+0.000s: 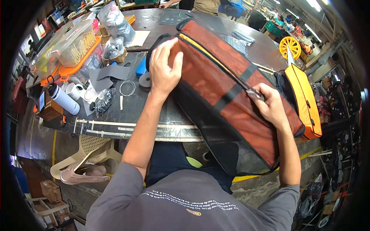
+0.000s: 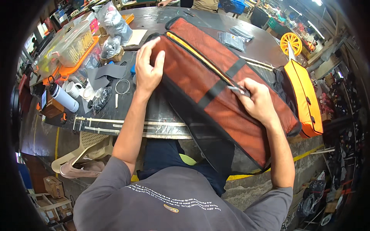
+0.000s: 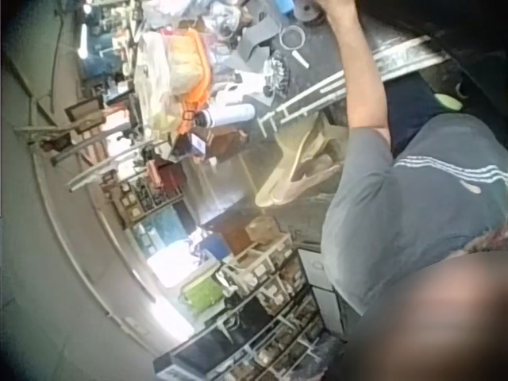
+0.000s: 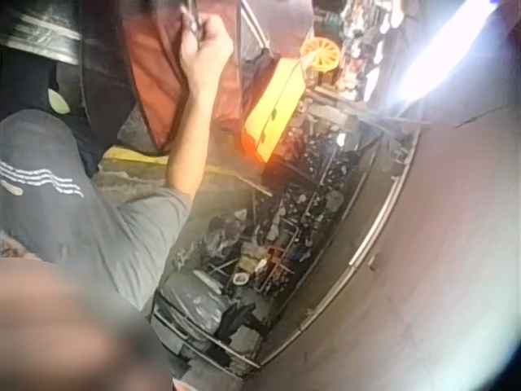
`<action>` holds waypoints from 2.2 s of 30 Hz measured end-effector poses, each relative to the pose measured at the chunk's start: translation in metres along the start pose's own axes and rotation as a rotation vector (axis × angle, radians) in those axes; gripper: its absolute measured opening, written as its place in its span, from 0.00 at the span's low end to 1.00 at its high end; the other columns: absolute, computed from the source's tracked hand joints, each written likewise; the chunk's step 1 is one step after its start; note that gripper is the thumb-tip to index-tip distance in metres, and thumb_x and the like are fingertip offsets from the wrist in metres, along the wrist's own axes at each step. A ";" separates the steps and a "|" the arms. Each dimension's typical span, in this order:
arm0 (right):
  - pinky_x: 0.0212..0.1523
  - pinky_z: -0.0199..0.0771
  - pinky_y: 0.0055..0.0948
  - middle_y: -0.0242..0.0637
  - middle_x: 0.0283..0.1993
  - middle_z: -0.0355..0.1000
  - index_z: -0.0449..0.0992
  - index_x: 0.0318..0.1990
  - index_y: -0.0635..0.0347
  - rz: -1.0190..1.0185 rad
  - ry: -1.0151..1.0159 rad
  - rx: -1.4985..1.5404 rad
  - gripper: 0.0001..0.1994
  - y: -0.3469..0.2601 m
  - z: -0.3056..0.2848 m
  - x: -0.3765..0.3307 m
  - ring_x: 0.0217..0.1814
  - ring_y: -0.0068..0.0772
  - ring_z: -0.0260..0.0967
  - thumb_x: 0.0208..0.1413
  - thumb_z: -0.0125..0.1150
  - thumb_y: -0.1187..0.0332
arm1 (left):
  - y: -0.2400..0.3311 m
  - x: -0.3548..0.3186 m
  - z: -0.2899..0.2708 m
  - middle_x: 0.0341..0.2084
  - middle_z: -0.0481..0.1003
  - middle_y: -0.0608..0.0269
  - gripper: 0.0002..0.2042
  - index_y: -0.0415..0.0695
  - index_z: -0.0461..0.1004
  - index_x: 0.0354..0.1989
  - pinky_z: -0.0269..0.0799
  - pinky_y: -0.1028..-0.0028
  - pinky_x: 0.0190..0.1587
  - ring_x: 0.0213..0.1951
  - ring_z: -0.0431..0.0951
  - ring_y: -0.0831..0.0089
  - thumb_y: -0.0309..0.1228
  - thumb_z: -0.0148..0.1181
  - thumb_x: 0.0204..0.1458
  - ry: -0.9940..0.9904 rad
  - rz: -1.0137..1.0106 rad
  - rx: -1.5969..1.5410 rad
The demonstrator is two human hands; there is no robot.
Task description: Finishing and inspecting an orange mesh bag by trimming threads and checking zippers.
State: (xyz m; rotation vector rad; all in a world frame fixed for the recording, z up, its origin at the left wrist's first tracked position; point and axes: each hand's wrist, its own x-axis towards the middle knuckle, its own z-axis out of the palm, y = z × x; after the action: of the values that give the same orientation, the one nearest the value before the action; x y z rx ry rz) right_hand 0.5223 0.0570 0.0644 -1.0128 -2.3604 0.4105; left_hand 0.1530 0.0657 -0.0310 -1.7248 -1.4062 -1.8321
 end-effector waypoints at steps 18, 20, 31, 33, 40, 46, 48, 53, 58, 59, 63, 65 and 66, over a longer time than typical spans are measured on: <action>0.42 0.72 0.40 0.33 0.33 0.83 0.86 0.56 0.50 -0.190 0.339 -0.365 0.22 -0.034 0.052 0.035 0.32 0.41 0.78 0.57 0.81 0.54 | 0.079 -0.022 0.003 0.56 0.73 0.42 0.41 0.38 0.71 0.71 0.70 0.49 0.67 0.60 0.73 0.42 0.43 0.83 0.51 -0.327 -0.171 0.123; 0.46 0.69 0.39 0.35 0.38 0.87 0.88 0.54 0.55 -0.170 0.340 -0.365 0.22 -0.042 0.077 0.039 0.33 0.39 0.79 0.57 0.81 0.53 | 0.077 -0.023 -0.005 0.56 0.71 0.45 0.45 0.38 0.70 0.72 0.71 0.52 0.65 0.59 0.73 0.45 0.45 0.85 0.47 -0.334 -0.155 0.105; 0.56 0.68 0.41 0.27 0.36 0.86 0.90 0.49 0.47 -0.226 0.254 -0.275 0.10 -0.023 0.088 0.024 0.38 0.32 0.81 0.60 0.75 0.67 | 0.067 0.037 0.010 0.42 0.82 0.56 0.13 0.49 0.89 0.52 0.80 0.59 0.51 0.46 0.83 0.54 0.29 0.73 0.58 -0.500 0.152 0.035; 0.56 0.68 0.41 0.27 0.36 0.86 0.91 0.48 0.47 -0.221 0.242 -0.273 0.10 -0.024 0.087 0.024 0.38 0.32 0.81 0.60 0.75 0.67 | 0.062 0.040 0.013 0.40 0.82 0.56 0.10 0.47 0.88 0.48 0.80 0.59 0.49 0.44 0.84 0.54 0.29 0.73 0.58 -0.546 0.186 0.073; 0.55 0.69 0.43 0.35 0.38 0.86 0.82 0.53 0.56 -0.199 0.271 -0.192 0.14 -0.038 0.082 0.026 0.38 0.39 0.82 0.66 0.73 0.59 | 0.053 0.025 0.020 0.35 0.84 0.56 0.04 0.39 0.84 0.41 0.79 0.67 0.44 0.39 0.85 0.63 0.25 0.67 0.63 -0.396 -0.065 -0.175; 0.34 0.82 0.44 0.45 0.32 0.84 0.80 0.47 0.59 -0.065 0.312 -0.070 0.14 -0.029 0.076 0.053 0.32 0.48 0.85 0.68 0.74 0.59 | 0.056 0.018 0.025 0.36 0.82 0.52 0.03 0.38 0.81 0.41 0.78 0.64 0.45 0.38 0.83 0.58 0.25 0.65 0.65 -0.277 -0.090 -0.249; 0.34 0.83 0.42 0.44 0.31 0.84 0.81 0.44 0.60 -0.069 0.343 -0.047 0.14 -0.033 0.076 0.056 0.33 0.48 0.86 0.67 0.74 0.59 | 0.053 0.014 0.022 0.38 0.81 0.63 0.03 0.38 0.80 0.47 0.73 0.76 0.41 0.35 0.77 0.77 0.22 0.63 0.68 -0.263 -0.212 -0.359; 0.35 0.83 0.42 0.43 0.30 0.84 0.82 0.43 0.60 -0.127 0.396 -0.138 0.13 -0.040 0.083 0.046 0.31 0.47 0.86 0.68 0.74 0.60 | 0.068 0.008 0.006 0.38 0.80 0.62 0.17 0.43 0.81 0.59 0.77 0.72 0.35 0.28 0.77 0.74 0.19 0.67 0.62 -0.230 -0.220 -0.358; 0.38 0.84 0.40 0.42 0.35 0.84 0.83 0.47 0.59 -0.058 0.361 -0.077 0.13 -0.044 0.081 0.042 0.33 0.44 0.85 0.67 0.75 0.60 | 0.060 0.008 0.002 0.37 0.77 0.61 0.28 0.43 0.78 0.68 0.79 0.71 0.36 0.30 0.77 0.72 0.20 0.72 0.56 -0.405 -0.159 -0.268; 0.38 0.84 0.40 0.43 0.36 0.84 0.82 0.48 0.60 -0.055 0.365 -0.061 0.14 -0.048 0.079 0.045 0.34 0.45 0.85 0.66 0.76 0.60 | 0.057 0.008 0.001 0.38 0.77 0.64 0.29 0.44 0.78 0.68 0.78 0.72 0.36 0.30 0.75 0.75 0.20 0.73 0.56 -0.414 -0.153 -0.278; 0.40 0.85 0.42 0.47 0.39 0.84 0.81 0.48 0.62 -0.076 0.369 -0.033 0.14 -0.040 0.085 0.054 0.38 0.48 0.86 0.66 0.76 0.63 | 0.057 0.015 -0.001 0.37 0.79 0.64 0.26 0.44 0.81 0.66 0.79 0.72 0.40 0.32 0.77 0.73 0.20 0.72 0.57 -0.473 -0.132 -0.265; 0.41 0.86 0.43 0.48 0.39 0.84 0.80 0.47 0.63 -0.079 0.368 -0.019 0.13 -0.035 0.091 0.054 0.39 0.49 0.87 0.65 0.76 0.64 | 0.055 0.017 0.001 0.36 0.80 0.62 0.24 0.44 0.82 0.65 0.80 0.71 0.41 0.33 0.79 0.71 0.21 0.71 0.58 -0.476 -0.086 -0.216; 0.41 0.86 0.43 0.48 0.39 0.84 0.80 0.47 0.63 -0.065 0.360 -0.021 0.13 -0.033 0.092 0.052 0.39 0.49 0.87 0.65 0.76 0.64 | 0.053 0.018 0.004 0.35 0.80 0.59 0.22 0.44 0.83 0.63 0.80 0.70 0.41 0.34 0.81 0.69 0.21 0.70 0.59 -0.481 -0.042 -0.166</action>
State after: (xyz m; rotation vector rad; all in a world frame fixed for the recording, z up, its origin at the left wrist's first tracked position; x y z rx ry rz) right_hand 0.4197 0.0671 0.0236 -0.9293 -2.0697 0.1625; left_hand 0.1899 0.0492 0.0085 -2.3543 -1.4936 -1.6613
